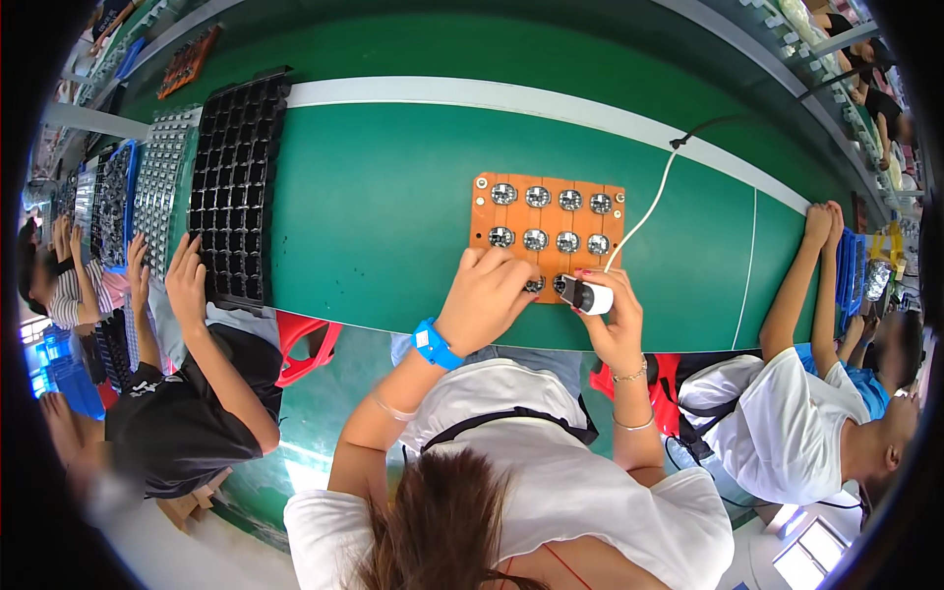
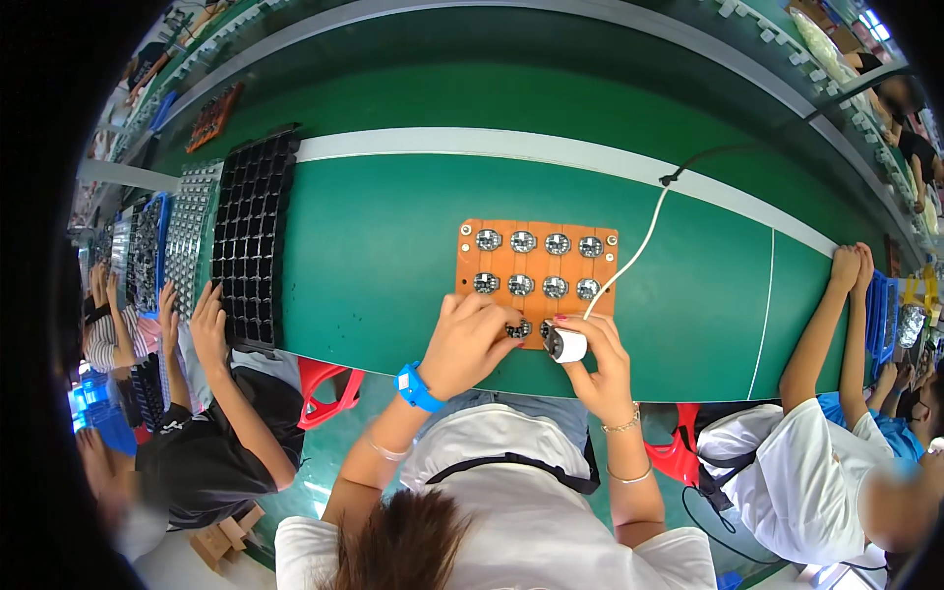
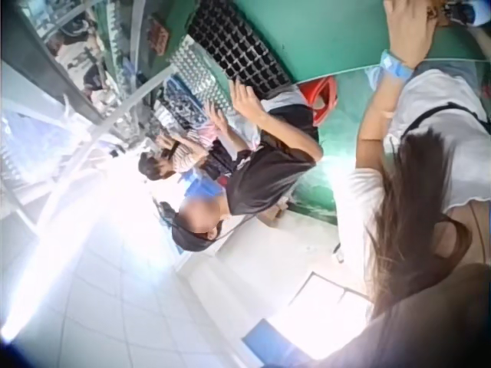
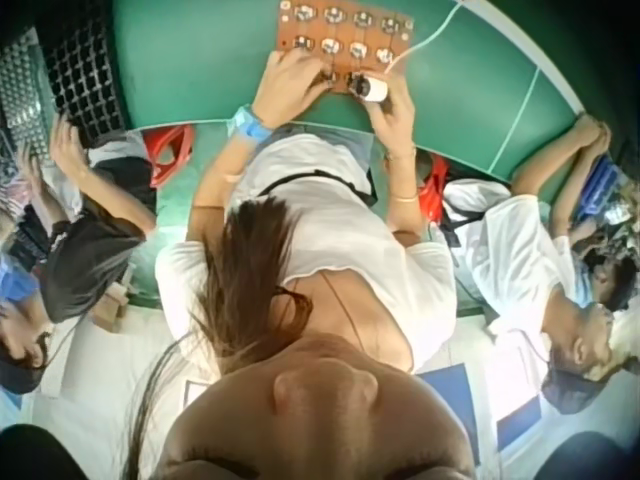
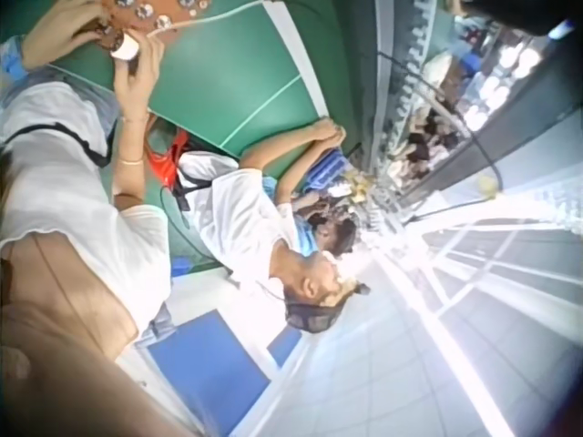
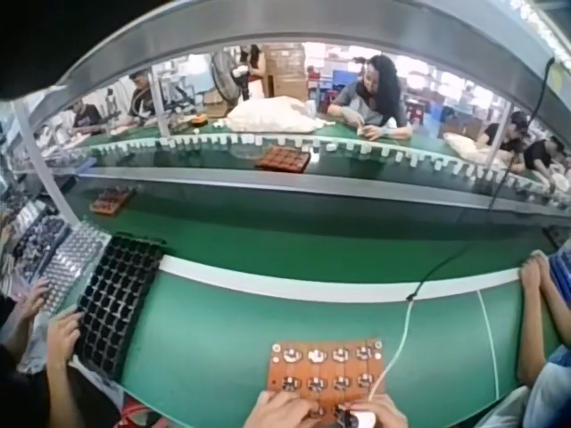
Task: Assembling small electronic components onto a circuit board on a factory production line.
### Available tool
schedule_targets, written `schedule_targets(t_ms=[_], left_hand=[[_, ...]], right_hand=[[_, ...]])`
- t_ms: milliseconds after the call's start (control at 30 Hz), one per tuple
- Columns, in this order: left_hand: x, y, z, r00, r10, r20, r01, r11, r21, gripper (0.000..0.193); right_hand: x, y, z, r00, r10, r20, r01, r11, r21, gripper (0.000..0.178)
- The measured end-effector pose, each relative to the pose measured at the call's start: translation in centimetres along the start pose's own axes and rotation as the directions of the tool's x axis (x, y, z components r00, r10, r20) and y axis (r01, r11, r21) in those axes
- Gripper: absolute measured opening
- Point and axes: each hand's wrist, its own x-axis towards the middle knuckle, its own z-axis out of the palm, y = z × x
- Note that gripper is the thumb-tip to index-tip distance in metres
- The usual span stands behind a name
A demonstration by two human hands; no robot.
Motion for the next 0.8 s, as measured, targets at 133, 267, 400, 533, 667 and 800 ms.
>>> schedule_targets(t_ms=[133,267,400,533,667,800], left_hand=[[0.0,-0.2,0.4,0.999,-0.046,-0.026,0.043,0.994,-0.105,0.027],[0.3,0.4,0.2,0.998,-0.07,-0.005,0.067,0.966,-0.251,0.028],[0.9,1.5,-0.2,0.999,-0.041,-0.018,0.033,0.949,-0.315,0.027],[0.8,1.6,0.0,0.998,-0.002,-0.069,-0.018,0.956,-0.292,0.03],[0.6,1.5,0.1,0.998,-0.015,-0.061,-0.004,0.949,-0.314,0.031],[0.4,0.9,0.4,0.999,-0.034,0.013,0.035,0.994,-0.108,0.035]], right_hand=[[0.3,-0.1,0.3,0.999,0.021,0.027,-0.02,0.999,-0.049,0.036],[0.2,0.9,0.5,1.0,-0.007,0.014,0.008,0.999,-0.032,0.037],[0.0,0.8,0.7,1.0,-0.002,-0.023,0.002,1.0,0.008,0.038],[-0.2,1.1,0.9,0.999,-0.032,-0.042,0.033,0.999,0.036,0.039],[-0.7,1.7,0.6,0.997,-0.078,0.006,0.078,0.997,-0.007,0.039],[-2.4,2.2,0.0,0.948,0.238,-0.212,-0.1,0.854,0.511,0.04]])
